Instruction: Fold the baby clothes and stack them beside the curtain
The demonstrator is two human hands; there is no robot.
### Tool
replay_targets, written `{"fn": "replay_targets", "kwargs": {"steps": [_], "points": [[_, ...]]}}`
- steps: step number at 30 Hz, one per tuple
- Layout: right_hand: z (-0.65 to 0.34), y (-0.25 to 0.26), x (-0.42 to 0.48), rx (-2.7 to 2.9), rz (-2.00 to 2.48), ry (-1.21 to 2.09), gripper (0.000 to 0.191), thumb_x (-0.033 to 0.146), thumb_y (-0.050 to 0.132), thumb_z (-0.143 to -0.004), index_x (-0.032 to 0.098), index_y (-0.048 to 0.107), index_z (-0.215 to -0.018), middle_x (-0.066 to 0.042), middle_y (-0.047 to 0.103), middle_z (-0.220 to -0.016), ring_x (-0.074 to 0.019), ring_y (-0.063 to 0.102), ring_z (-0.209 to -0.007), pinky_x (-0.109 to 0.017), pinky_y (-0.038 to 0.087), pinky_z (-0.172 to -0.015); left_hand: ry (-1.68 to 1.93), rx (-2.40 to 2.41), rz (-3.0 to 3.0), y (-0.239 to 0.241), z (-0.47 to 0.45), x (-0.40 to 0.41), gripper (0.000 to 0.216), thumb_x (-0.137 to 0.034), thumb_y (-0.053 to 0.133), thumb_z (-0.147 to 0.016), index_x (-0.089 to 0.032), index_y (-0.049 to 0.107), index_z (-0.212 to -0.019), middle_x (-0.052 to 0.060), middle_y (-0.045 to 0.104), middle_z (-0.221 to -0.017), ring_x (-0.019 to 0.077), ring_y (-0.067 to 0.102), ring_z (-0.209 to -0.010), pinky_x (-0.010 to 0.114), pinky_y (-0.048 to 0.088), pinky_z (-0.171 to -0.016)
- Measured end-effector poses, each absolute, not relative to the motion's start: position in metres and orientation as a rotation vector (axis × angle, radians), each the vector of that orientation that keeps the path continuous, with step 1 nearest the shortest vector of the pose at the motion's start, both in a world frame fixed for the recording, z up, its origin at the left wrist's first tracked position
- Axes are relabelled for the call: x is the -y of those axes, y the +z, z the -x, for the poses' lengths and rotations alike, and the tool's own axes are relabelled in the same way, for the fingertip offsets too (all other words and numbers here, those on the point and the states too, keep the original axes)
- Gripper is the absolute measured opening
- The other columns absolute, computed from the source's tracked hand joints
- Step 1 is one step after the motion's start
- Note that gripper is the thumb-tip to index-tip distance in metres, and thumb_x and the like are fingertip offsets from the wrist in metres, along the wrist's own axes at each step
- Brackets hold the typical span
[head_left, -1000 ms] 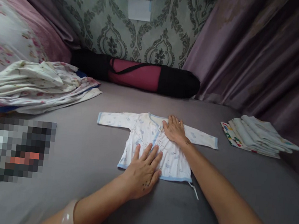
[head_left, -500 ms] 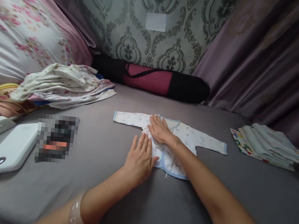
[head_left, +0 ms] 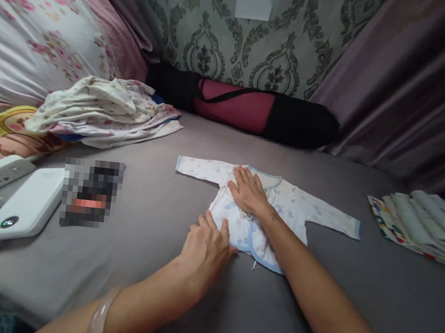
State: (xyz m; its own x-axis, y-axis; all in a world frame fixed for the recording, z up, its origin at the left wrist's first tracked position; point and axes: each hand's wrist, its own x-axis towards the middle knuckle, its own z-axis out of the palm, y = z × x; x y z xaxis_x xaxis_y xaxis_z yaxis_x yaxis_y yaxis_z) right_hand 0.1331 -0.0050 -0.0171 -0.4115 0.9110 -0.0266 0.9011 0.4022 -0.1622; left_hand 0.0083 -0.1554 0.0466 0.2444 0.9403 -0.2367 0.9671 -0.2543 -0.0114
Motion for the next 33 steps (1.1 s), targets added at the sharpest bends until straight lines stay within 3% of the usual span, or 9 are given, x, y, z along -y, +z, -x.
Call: {"fn": "replay_targets", "kwargs": {"steps": [3,6,12,20,28,33], "points": [[-0.133,-0.019,0.005,2.567,1.659,0.212,0.067,0.052,0.013,-0.095,0.014,0.019,-0.151,-0.007,0.014,-0.157,-0.0217,0.009,-0.144,-0.045,0.005,-0.116,-0.307,-1.686,-2.333,0.06,0.005,0.151,0.038,-0.04,0.047,-0.092,-0.011,0.068,-0.104,0.023,0.068,-0.095,0.0286,0.067,-0.078,0.03,0.047,-0.058],[-0.132,-0.019,0.005,2.564,1.661,0.219,0.068,0.052,0.012,-0.095,0.014,0.02,-0.15,-0.006,0.015,-0.157,-0.0216,0.009,-0.144,-0.045,0.006,-0.116,-0.295,-1.562,-2.332,0.07,0.021,0.146,0.039,-0.037,0.042,-0.093,-0.014,0.07,-0.078,0.016,0.068,-0.077,0.0254,0.066,-0.068,0.029,0.042,-0.055],[-0.132,-0.014,0.004,2.55,1.648,0.287,0.066,0.05,0.016,-0.095,0.013,0.023,-0.149,-0.008,0.016,-0.157,-0.0218,0.01,-0.144,-0.045,0.005,-0.116,-0.08,-1.6,-2.228,0.075,0.048,0.128,0.042,-0.047,0.045,-0.089,-0.017,0.065,-0.068,0.01,0.067,-0.067,0.0213,0.063,-0.065,0.027,0.037,-0.056],[-0.133,0.003,0.046,2.504,1.263,0.27,0.054,0.031,0.023,-0.095,0.011,0.036,-0.143,-0.01,0.032,-0.151,-0.0167,0.019,-0.142,-0.038,0.011,-0.117,0.02,-1.537,-1.744,0.044,0.057,0.101,0.026,-0.035,0.055,-0.076,-0.015,0.058,-0.06,0.004,0.064,-0.055,0.0134,0.057,-0.045,0.023,0.043,-0.049],[-0.129,-0.004,0.091,2.762,1.223,0.351,0.066,0.047,0.018,-0.097,0.008,0.023,-0.149,-0.012,0.015,-0.156,-0.0207,0.01,-0.144,-0.041,0.012,-0.118,-0.03,-1.422,-1.614,0.048,0.055,0.1,0.026,-0.029,0.059,-0.072,-0.013,0.056,-0.052,0.002,0.058,-0.047,0.0106,0.051,-0.041,0.023,0.043,-0.046],[-0.131,-0.005,0.088,2.789,1.232,0.308,0.071,0.054,0.016,-0.095,0.008,0.021,-0.149,-0.012,0.012,-0.157,-0.0219,0.008,-0.145,-0.041,0.01,-0.118,-0.12,-1.356,-1.606,0.049,0.067,0.096,0.033,-0.037,0.062,-0.072,-0.014,0.056,-0.05,0.001,0.057,-0.045,0.0086,0.046,-0.038,0.023,0.038,-0.045]]}}
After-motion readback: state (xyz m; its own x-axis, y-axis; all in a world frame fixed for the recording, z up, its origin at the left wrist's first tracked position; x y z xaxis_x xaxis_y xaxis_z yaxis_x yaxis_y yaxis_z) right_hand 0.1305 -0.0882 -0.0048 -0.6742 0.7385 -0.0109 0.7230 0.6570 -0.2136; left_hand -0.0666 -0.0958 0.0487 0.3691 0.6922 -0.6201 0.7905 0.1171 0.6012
